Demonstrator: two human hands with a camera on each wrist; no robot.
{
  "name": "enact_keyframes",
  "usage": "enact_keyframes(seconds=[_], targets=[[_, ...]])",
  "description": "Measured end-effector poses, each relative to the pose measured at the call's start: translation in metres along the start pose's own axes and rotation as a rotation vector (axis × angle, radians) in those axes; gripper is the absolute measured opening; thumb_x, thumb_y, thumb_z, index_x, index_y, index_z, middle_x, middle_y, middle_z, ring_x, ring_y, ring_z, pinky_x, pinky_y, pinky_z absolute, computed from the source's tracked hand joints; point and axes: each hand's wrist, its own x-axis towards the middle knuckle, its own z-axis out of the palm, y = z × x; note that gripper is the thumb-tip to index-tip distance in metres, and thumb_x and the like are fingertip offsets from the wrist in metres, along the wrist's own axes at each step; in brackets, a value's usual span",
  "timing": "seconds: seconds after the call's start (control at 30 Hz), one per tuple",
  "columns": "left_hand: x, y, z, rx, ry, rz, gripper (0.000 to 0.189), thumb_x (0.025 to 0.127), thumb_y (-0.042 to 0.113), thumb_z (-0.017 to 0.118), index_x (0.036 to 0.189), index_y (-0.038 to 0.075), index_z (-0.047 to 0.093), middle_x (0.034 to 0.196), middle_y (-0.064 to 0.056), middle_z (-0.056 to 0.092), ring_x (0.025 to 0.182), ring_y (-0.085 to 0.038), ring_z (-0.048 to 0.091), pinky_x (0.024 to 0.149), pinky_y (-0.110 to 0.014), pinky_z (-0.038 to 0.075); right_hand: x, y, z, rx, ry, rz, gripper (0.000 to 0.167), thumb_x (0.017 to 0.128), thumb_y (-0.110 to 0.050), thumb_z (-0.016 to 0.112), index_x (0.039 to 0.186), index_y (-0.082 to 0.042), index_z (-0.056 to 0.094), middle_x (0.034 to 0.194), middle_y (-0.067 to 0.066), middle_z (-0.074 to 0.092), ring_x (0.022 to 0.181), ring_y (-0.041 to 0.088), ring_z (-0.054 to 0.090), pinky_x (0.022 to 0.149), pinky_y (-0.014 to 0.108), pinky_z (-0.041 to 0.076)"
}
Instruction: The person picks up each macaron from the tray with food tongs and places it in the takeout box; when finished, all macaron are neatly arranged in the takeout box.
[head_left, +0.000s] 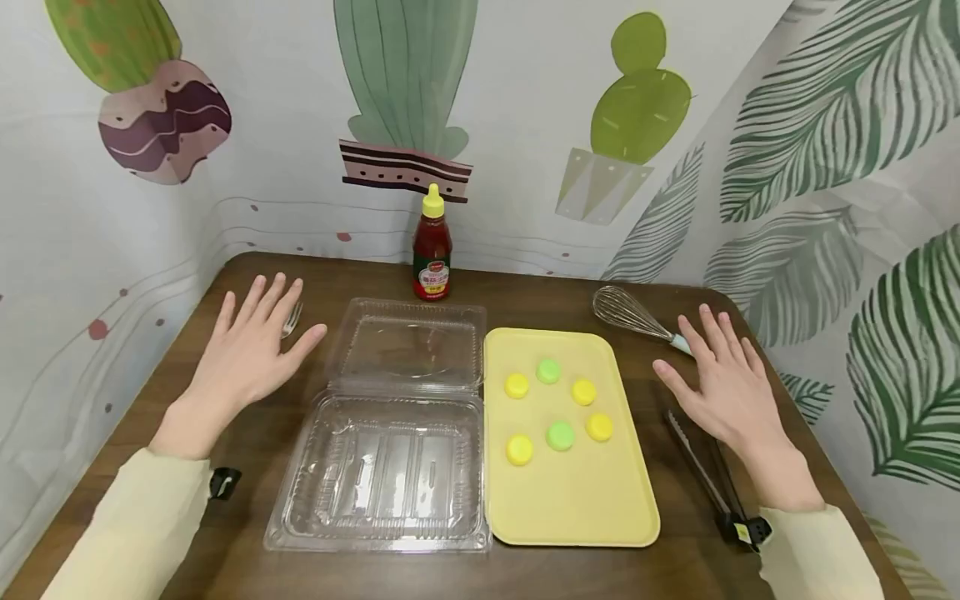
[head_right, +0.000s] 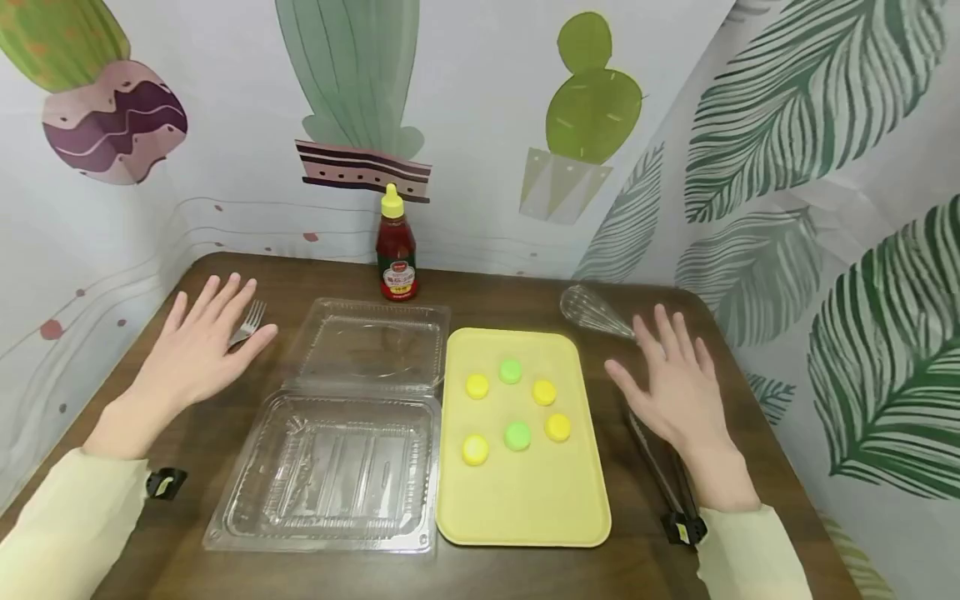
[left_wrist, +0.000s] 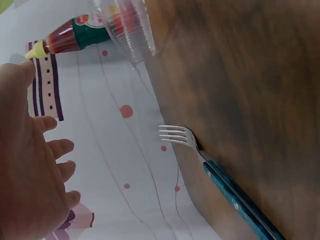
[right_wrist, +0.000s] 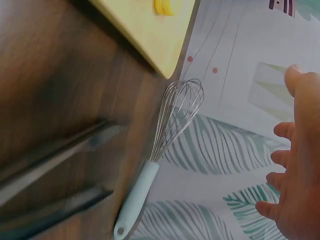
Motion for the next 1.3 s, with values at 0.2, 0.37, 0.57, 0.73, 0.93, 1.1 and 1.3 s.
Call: enact_keyframes(seconds=[0.2,0.37,0.57,0.73,0.93,1.1,1.3], targets=[[-0.019,-0.001,-0.001,-0.075,0.005,0.001,0.078,0.102,0.057,0.042,0.16,0.011,0.016,0.163,-0.02,0.018,0.152,-0.032,0.001,0.12,-0.056,-0.006,-0.025,0.009,-0.001,-0.035,0.022,0.007,0.081,0.096,-0.055,0.057,0.158,-0.012,0.026,0.166,0.012,0.009,0.152,0.033,0.005,0.114,0.068,0.013],[-0.029,0.004,0.003,-0.167,0.018,0.019,0.075,0.101,0.052,0.051,0.157,0.007,0.027,0.158,-0.022,0.031,0.146,-0.044,0.022,0.115,-0.066,0.014,-0.045,0.016,0.003,-0.021,0.052,0.014,0.09,0.089,-0.053,0.07,0.155,-0.008,0.031,0.16,0.021,0.024,0.134,0.055,0.032,0.094,0.078,0.027],[-0.036,0.013,0.009,-0.344,-0.068,-0.032,0.068,0.099,0.048,0.058,0.146,0.002,0.04,0.146,-0.024,0.044,0.123,-0.047,0.045,0.095,-0.069,0.036,-0.068,0.022,0.013,0.052,0.002,0.108,0.092,0.086,-0.051,0.075,0.152,-0.002,0.034,0.142,0.031,0.041,0.116,0.058,0.042,0.077,0.074,0.037],[-0.038,0.016,0.014,-0.517,-0.151,-0.079,0.057,0.101,0.04,0.058,0.136,-0.002,0.045,0.133,-0.024,0.052,0.109,-0.042,0.056,0.091,-0.055,0.049,-0.083,0.026,0.02,0.107,-0.067,0.2,0.09,0.088,-0.05,0.073,0.146,0.007,0.036,0.13,0.036,0.043,0.104,0.057,0.051,0.068,0.069,0.045],[-0.046,0.008,0.026,-0.679,-0.152,-0.076,0.04,0.102,0.026,0.061,0.127,-0.002,0.05,0.123,-0.018,0.059,0.111,-0.03,0.059,0.085,-0.015,0.05,-0.093,0.032,0.029,0.138,-0.147,0.238,0.085,0.09,-0.05,0.071,0.138,0.013,0.041,0.126,0.038,0.046,0.096,0.056,0.058,0.07,0.067,0.048],[-0.05,0.005,0.034,-0.71,-0.181,-0.09,0.039,0.102,0.025,0.061,0.128,-0.001,0.052,0.12,-0.015,0.062,0.105,-0.018,0.059,0.082,-0.016,0.05,-0.095,0.037,0.035,0.14,-0.185,0.258,0.082,0.089,-0.052,0.071,0.133,0.014,0.046,0.123,0.036,0.05,0.086,0.043,0.06,0.072,0.062,0.049],[-0.051,0.008,0.039,-0.744,-0.234,-0.103,0.036,0.102,0.027,0.06,0.124,-0.001,0.053,0.114,-0.013,0.064,0.103,-0.024,0.063,0.078,-0.024,0.055,-0.097,0.04,0.042,0.142,-0.25,0.282,0.086,0.089,-0.056,0.069,0.13,0.016,0.047,0.123,0.039,0.05,0.097,0.051,0.058,0.075,0.064,0.048]])
